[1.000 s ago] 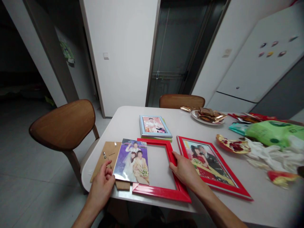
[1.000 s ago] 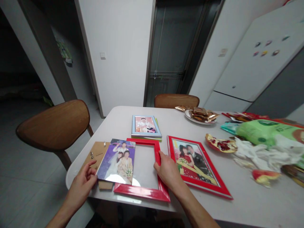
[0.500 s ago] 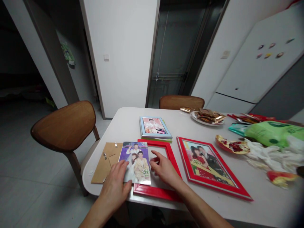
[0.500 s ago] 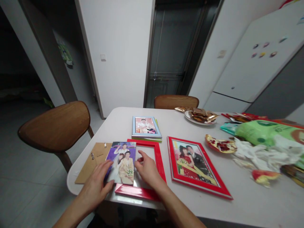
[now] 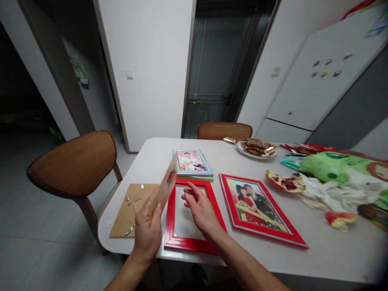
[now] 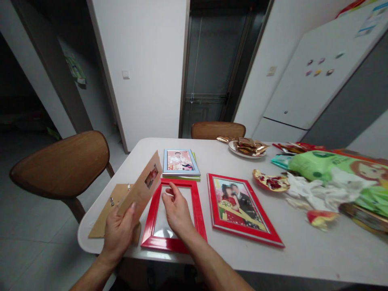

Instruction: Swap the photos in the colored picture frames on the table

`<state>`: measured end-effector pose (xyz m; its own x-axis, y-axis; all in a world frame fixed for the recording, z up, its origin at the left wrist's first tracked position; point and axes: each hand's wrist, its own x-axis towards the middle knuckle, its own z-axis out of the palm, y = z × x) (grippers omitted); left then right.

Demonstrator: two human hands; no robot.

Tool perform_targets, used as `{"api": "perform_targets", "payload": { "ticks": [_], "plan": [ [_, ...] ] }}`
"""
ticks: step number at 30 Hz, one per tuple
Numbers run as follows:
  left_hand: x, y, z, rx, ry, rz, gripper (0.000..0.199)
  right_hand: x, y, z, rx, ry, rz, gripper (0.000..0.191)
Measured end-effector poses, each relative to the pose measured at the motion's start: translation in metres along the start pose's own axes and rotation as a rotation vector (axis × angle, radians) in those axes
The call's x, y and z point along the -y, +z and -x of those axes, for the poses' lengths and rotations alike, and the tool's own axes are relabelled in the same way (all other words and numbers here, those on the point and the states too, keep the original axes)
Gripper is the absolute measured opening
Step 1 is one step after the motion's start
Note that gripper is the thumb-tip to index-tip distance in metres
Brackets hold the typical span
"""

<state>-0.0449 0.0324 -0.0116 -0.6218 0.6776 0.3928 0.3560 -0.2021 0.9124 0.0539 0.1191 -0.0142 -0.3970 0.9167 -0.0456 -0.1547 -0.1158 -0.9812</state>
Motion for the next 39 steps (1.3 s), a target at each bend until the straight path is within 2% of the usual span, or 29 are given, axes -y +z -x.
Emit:
{"api": "perform_targets", "payload": {
  "ticks": [3, 6, 8, 11, 13, 16, 18, 21, 25, 27, 31, 35, 39],
  "plan": [
    [-0.002, 0.017, 0.007, -0.075, -0.265, 0.36, 0.04, -0.015, -0.013, 0.0, -0.012, 0.209, -0.178, 0.05],
    [0.005, 0.029, 0.014, 0.003, -0.387, 0.557, 0.049, -0.016, -0.027, 0.0, -0.002, 0.151, -0.37, 0.043],
    [0.01, 0.029, 0.015, 0.066, -0.413, 0.552, 0.055, -0.011, -0.04, -0.001, -0.051, 0.123, -0.361, 0.045],
    [0.017, 0.022, 0.012, 0.147, -0.414, 0.413, 0.056, -0.003, -0.061, -0.006, -0.068, 0.158, -0.212, 0.051],
    [0.02, 0.016, 0.011, 0.246, -0.363, 0.253, 0.051, 0.0, -0.071, -0.009, -0.054, 0.165, -0.108, 0.053],
    [0.021, 0.013, 0.013, 0.394, -0.207, -0.068, 0.046, -0.002, -0.074, -0.014, -0.025, 0.168, 0.03, 0.054],
    [0.019, 0.014, 0.016, 0.449, -0.12, -0.244, 0.046, -0.004, -0.072, -0.016, 0.0, 0.167, 0.116, 0.054],
    [0.017, 0.016, 0.02, 0.52, -0.036, -0.387, 0.047, -0.007, -0.069, -0.021, 0.022, 0.141, 0.238, 0.053],
    [0.024, 0.019, 0.025, 0.589, 0.098, -0.508, 0.045, -0.007, -0.073, -0.028, 0.066, 0.059, 0.547, 0.045],
    [0.029, 0.019, 0.027, 0.592, 0.162, -0.539, 0.045, -0.006, -0.075, -0.03, 0.074, -0.021, 0.819, 0.039],
    [0.037, 0.019, 0.031, 0.587, 0.246, -0.582, 0.044, -0.005, -0.076, -0.027, -0.014, -0.121, 1.339, 0.033],
    [0.036, 0.022, 0.031, 0.616, 0.259, -0.639, 0.041, -0.007, -0.07, -0.022, -0.06, -0.108, 1.543, 0.033],
    [0.026, 0.023, 0.03, 0.667, 0.229, -0.657, 0.041, -0.009, -0.069, -0.02, -0.064, -0.116, 1.632, 0.031]
  ]
}}
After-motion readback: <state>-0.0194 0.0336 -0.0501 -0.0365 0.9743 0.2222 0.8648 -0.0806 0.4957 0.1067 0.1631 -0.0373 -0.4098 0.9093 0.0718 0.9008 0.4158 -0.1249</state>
